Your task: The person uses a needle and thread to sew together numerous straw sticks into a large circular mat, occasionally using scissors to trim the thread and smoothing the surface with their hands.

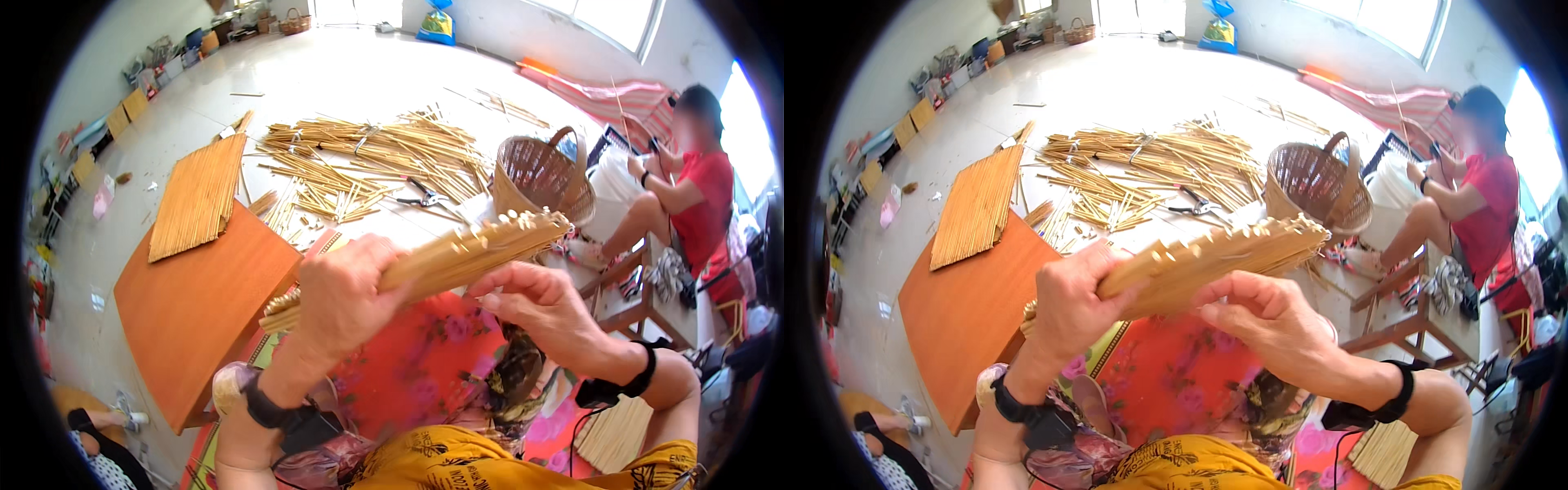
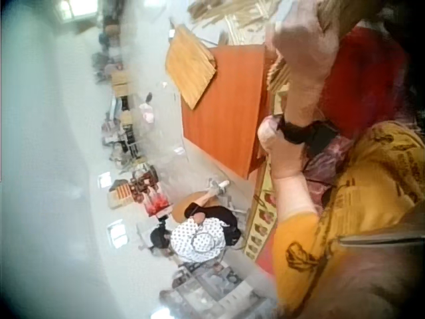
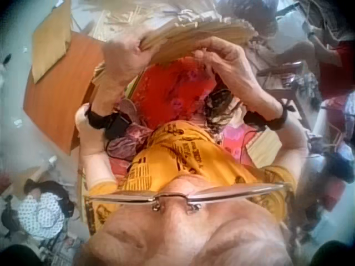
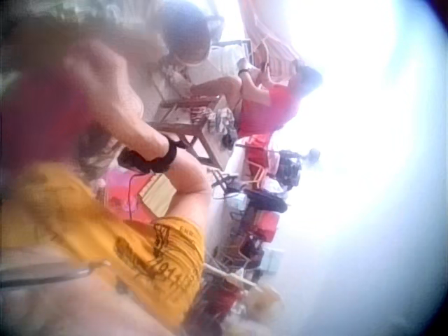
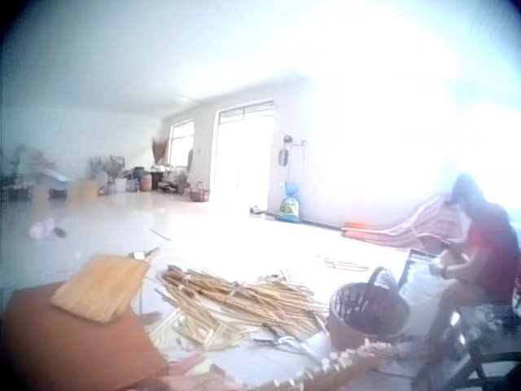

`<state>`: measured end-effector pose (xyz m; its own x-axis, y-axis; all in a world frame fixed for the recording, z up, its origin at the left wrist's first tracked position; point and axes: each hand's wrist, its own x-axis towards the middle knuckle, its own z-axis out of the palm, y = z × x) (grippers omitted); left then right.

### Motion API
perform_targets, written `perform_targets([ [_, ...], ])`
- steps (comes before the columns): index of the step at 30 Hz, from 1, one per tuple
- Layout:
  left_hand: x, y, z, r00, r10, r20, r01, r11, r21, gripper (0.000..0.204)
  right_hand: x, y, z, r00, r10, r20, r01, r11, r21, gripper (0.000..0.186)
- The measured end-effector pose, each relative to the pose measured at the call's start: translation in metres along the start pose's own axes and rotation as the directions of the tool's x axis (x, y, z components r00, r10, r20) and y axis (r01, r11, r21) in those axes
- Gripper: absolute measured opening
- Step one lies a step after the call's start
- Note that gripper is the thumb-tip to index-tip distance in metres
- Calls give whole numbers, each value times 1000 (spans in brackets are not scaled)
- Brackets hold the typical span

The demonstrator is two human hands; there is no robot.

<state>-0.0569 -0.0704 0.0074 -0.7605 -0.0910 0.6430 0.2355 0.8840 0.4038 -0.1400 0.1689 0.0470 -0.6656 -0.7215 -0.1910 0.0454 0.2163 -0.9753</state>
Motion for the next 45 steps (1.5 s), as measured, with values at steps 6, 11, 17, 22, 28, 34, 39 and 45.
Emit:
perform_targets([
  [6, -39, 70, 14, 985, 115, 132, -133, 981, 138, 22, -40, 73, 17, 995, 16, -100, 43, 830, 555, 22],
  [11, -71, 98, 24, 970, 170, 172, -196, 969, 148, 37, -70, 97, 33, 966, 63, -251, 88, 833, 546, 22],
  [17, -92, 108, 31, 952, 223, 212, -255, 957, 140, 62, -94, 135, 42, 931, -218, -292, 292, 926, 239, 22],
  [22, -93, 108, 29, 954, 204, 221, -238, 961, 139, 57, -106, 155, 49, 943, -178, -283, 257, 927, 275, 16],
  [28, -77, 96, 24, 979, 126, 159, -155, 972, 180, 50, -108, 169, 47, 952, -74, -298, 176, 927, 330, 4],
  [34, -77, 94, 27, 986, 79, 149, -110, 972, 208, 50, -88, 151, 21, 702, -521, -486, 564, 823, -69, 16],
  [39, -77, 98, 22, 984, 50, 170, -86, 974, 209, 49, -82, 143, 18, 656, -475, -586, 625, 778, 69, 18],
  [45, -77, 99, 26, 988, 35, 148, -65, 977, 202, 51, -77, 140, 12, 704, -390, -593, 613, 756, 230, 11],
])
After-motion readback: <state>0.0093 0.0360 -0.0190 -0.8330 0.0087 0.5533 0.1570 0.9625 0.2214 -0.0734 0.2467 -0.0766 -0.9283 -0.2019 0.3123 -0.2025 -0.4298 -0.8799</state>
